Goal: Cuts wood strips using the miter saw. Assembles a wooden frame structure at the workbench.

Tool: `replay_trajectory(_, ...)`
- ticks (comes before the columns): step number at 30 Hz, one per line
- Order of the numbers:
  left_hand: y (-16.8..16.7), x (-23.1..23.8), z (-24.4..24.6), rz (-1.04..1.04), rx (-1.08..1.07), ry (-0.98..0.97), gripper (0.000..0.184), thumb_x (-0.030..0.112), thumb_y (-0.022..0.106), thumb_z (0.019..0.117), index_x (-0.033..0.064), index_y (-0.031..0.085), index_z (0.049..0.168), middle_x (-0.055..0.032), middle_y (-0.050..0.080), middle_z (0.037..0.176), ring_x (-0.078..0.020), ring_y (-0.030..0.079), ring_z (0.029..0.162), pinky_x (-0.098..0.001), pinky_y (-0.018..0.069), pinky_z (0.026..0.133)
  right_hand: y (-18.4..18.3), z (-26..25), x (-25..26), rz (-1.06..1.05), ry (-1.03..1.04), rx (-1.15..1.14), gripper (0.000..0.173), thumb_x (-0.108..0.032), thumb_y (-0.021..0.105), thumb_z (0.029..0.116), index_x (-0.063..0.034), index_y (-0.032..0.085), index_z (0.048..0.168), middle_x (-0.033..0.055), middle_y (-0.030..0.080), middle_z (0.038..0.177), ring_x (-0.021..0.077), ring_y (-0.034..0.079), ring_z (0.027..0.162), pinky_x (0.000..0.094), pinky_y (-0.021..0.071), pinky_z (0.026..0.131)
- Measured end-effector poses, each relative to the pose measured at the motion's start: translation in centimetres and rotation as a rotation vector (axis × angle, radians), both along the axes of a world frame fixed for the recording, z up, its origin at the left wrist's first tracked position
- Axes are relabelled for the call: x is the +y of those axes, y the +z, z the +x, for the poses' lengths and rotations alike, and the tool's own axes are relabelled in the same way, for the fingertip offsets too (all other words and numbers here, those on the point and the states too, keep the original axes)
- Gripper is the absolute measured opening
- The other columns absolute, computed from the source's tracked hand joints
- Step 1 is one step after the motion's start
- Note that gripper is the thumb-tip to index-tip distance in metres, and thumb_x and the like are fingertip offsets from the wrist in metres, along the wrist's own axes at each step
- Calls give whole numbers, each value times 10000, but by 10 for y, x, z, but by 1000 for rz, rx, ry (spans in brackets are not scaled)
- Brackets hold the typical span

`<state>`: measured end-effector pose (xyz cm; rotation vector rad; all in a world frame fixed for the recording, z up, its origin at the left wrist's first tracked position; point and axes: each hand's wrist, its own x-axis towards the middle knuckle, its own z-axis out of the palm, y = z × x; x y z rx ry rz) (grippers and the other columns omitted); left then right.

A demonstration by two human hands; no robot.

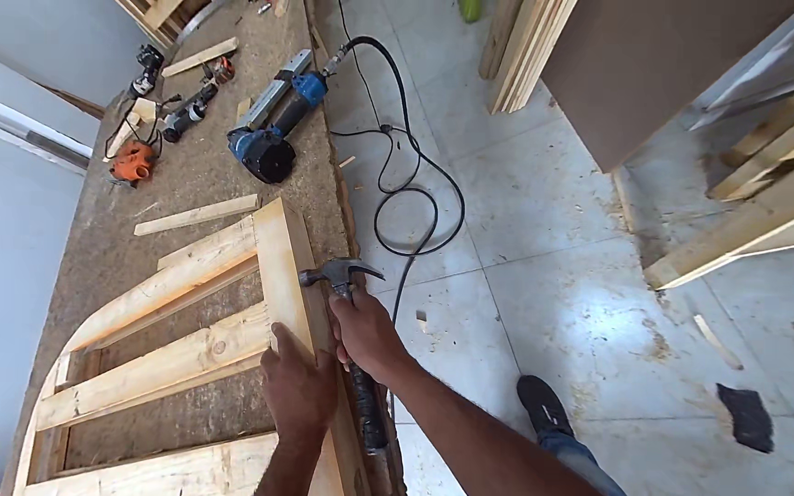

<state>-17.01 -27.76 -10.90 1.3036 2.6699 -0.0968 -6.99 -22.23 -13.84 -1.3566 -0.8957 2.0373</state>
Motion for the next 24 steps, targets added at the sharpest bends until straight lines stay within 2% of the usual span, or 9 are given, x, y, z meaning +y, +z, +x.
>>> replay_trajectory(5, -4, -4, -5, 44, -16, -11, 806, 371, 641, 909, 62, 352, 1594, -247, 590, 1322, -389, 615, 1189, -539, 528, 964, -2, 2, -16, 20, 10, -28, 375, -412, 393, 1114, -70, 547, 1107, 68, 581, 693, 172, 610, 527, 327, 561, 534)
replay_trajectory(9, -7, -9, -11, 102, -92, 28, 786, 334, 644, 908, 104, 357, 1603, -258, 563, 1366, -420, 580, 1227, -593, 501, 979, -4, 28, -62, 28, -169, -39, 302, -297, 437, 1093, -36, 587, 1083, 38, 591, 693, 163, 603, 519, 347, 566, 515)
replay_trajectory(11, -6, -8, -12, 61, -101, 32, 855, 359, 691, 890, 130, 312, 1622, -285, 510, 1414, -458, 561, 1237, -633, 495, 966, -6, 42, -94, -28, -212, -25, 269, -246, 439, 1082, -20, 576, 1034, 28, 583, 667, 150, 591, 493, 331, 560, 486)
replay_trajectory(14, -5, -8, -14, 3, -116, 55, 1001, 425, 765, 813, 183, 257, 1641, -293, 486, 1436, -480, 532, 1262, -667, 487, 956, -12, 58, -160, -142, -144, 6, 232, -216, 440, 1078, -35, 558, 991, 19, 585, 658, 137, 598, 490, 303, 563, 481)
replay_trajectory(17, -9, -5, -17, 22, -91, 34, 1048, 430, 775, 752, 177, 274, 1636, -268, 519, 1411, -444, 559, 1240, -645, 499, 938, -15, 68, -214, -173, -49, 17, 259, -266, 440, 1063, -47, 570, 1017, 7, 587, 676, 137, 598, 503, 320, 560, 476)
replay_trajectory(19, -11, -3, -16, 49, -83, 9, 1051, 400, 774, 728, 162, 289, 1630, -249, 541, 1382, -414, 585, 1207, -622, 514, 919, -16, 71, -240, -158, -19, 32, 322, -327, 429, 1054, -37, 568, 1087, 3, 571, 690, 144, 591, 511, 344, 554, 465)
replay_trajectory(24, -10, -3, -14, 73, -92, 1, 1046, 380, 773, 734, 164, 284, 1633, -233, 546, 1386, -397, 579, 1224, -607, 510, 936, -18, 71, -289, -22, 104, 10, 440, -448, 439, 1048, -48, 567, 1178, 16, 599, 696, 154, 617, 529, 386, 570, 494)
